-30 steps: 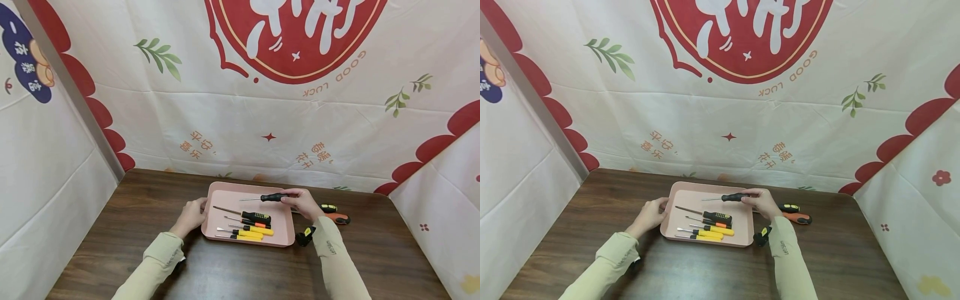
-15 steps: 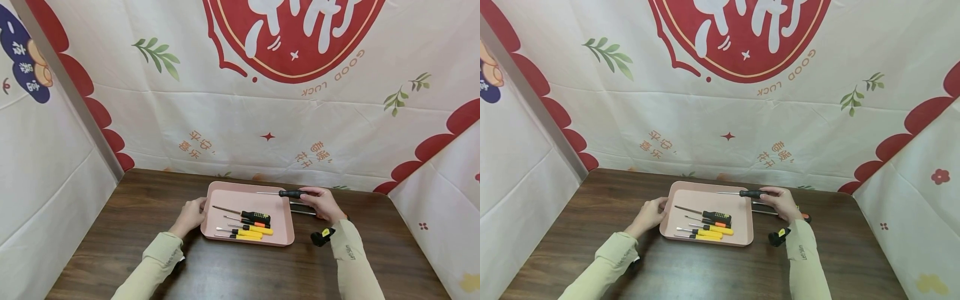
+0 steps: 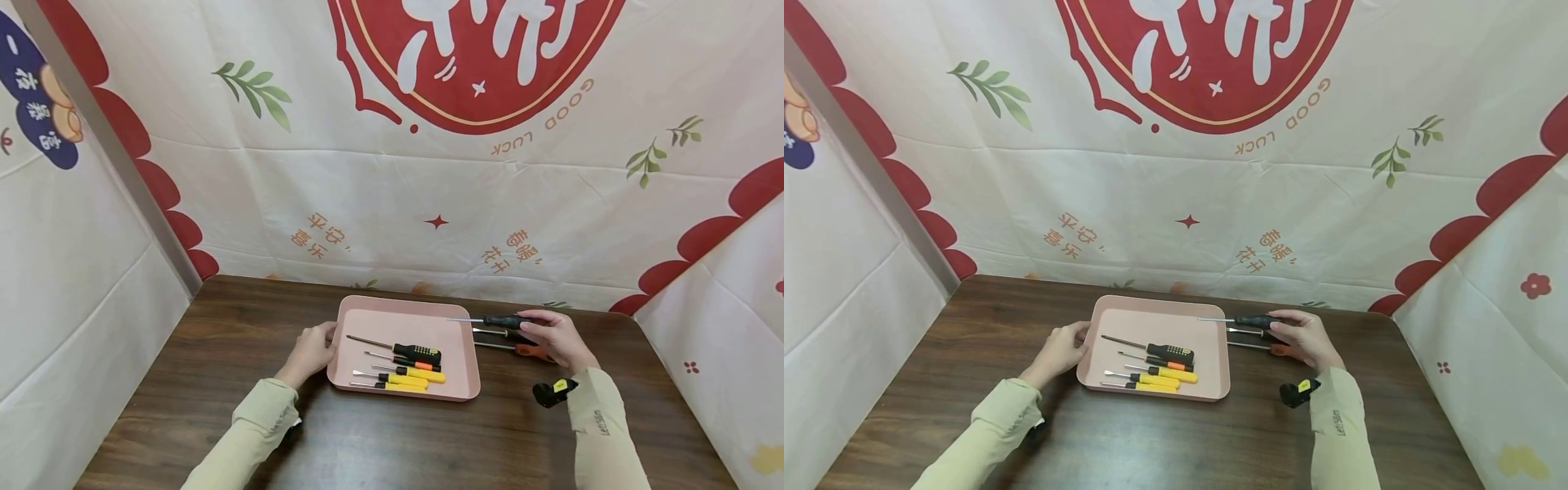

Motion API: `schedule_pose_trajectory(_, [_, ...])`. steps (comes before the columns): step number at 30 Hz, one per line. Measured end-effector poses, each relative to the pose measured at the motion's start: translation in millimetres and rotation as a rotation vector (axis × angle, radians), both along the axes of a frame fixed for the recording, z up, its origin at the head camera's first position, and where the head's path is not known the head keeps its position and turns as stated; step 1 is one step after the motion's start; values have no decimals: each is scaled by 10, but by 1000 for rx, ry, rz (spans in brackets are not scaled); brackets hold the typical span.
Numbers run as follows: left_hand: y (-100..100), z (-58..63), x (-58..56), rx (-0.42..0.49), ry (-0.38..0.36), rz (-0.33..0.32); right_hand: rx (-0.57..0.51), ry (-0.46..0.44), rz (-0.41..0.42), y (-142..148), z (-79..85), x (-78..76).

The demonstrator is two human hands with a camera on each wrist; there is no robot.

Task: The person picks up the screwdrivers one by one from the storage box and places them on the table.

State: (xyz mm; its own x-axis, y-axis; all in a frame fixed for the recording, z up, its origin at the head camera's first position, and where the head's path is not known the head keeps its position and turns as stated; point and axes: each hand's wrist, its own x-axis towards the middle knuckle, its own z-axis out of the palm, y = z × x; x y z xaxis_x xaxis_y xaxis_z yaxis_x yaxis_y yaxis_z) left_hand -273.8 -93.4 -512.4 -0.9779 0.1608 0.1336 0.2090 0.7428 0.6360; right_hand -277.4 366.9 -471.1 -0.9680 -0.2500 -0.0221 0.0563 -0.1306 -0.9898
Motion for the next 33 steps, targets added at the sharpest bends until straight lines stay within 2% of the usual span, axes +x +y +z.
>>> schedule_pose_trajectory(12, [-4,7,-6,11,-12,8,149,-74,-69,284,-26,189])
schedule_pose_trajectory(24, [2,6,-6,9,4,-7,68,-104,-63,472,-152,301])
schedule_pose_trajectory(29, [-1,-2,-12,5,8,-4,114,-137,-110,531,-171,333])
schedule_pose_trajectory(33, [1,6,-11,3,3,1,93,-156,-111,566,-198,361])
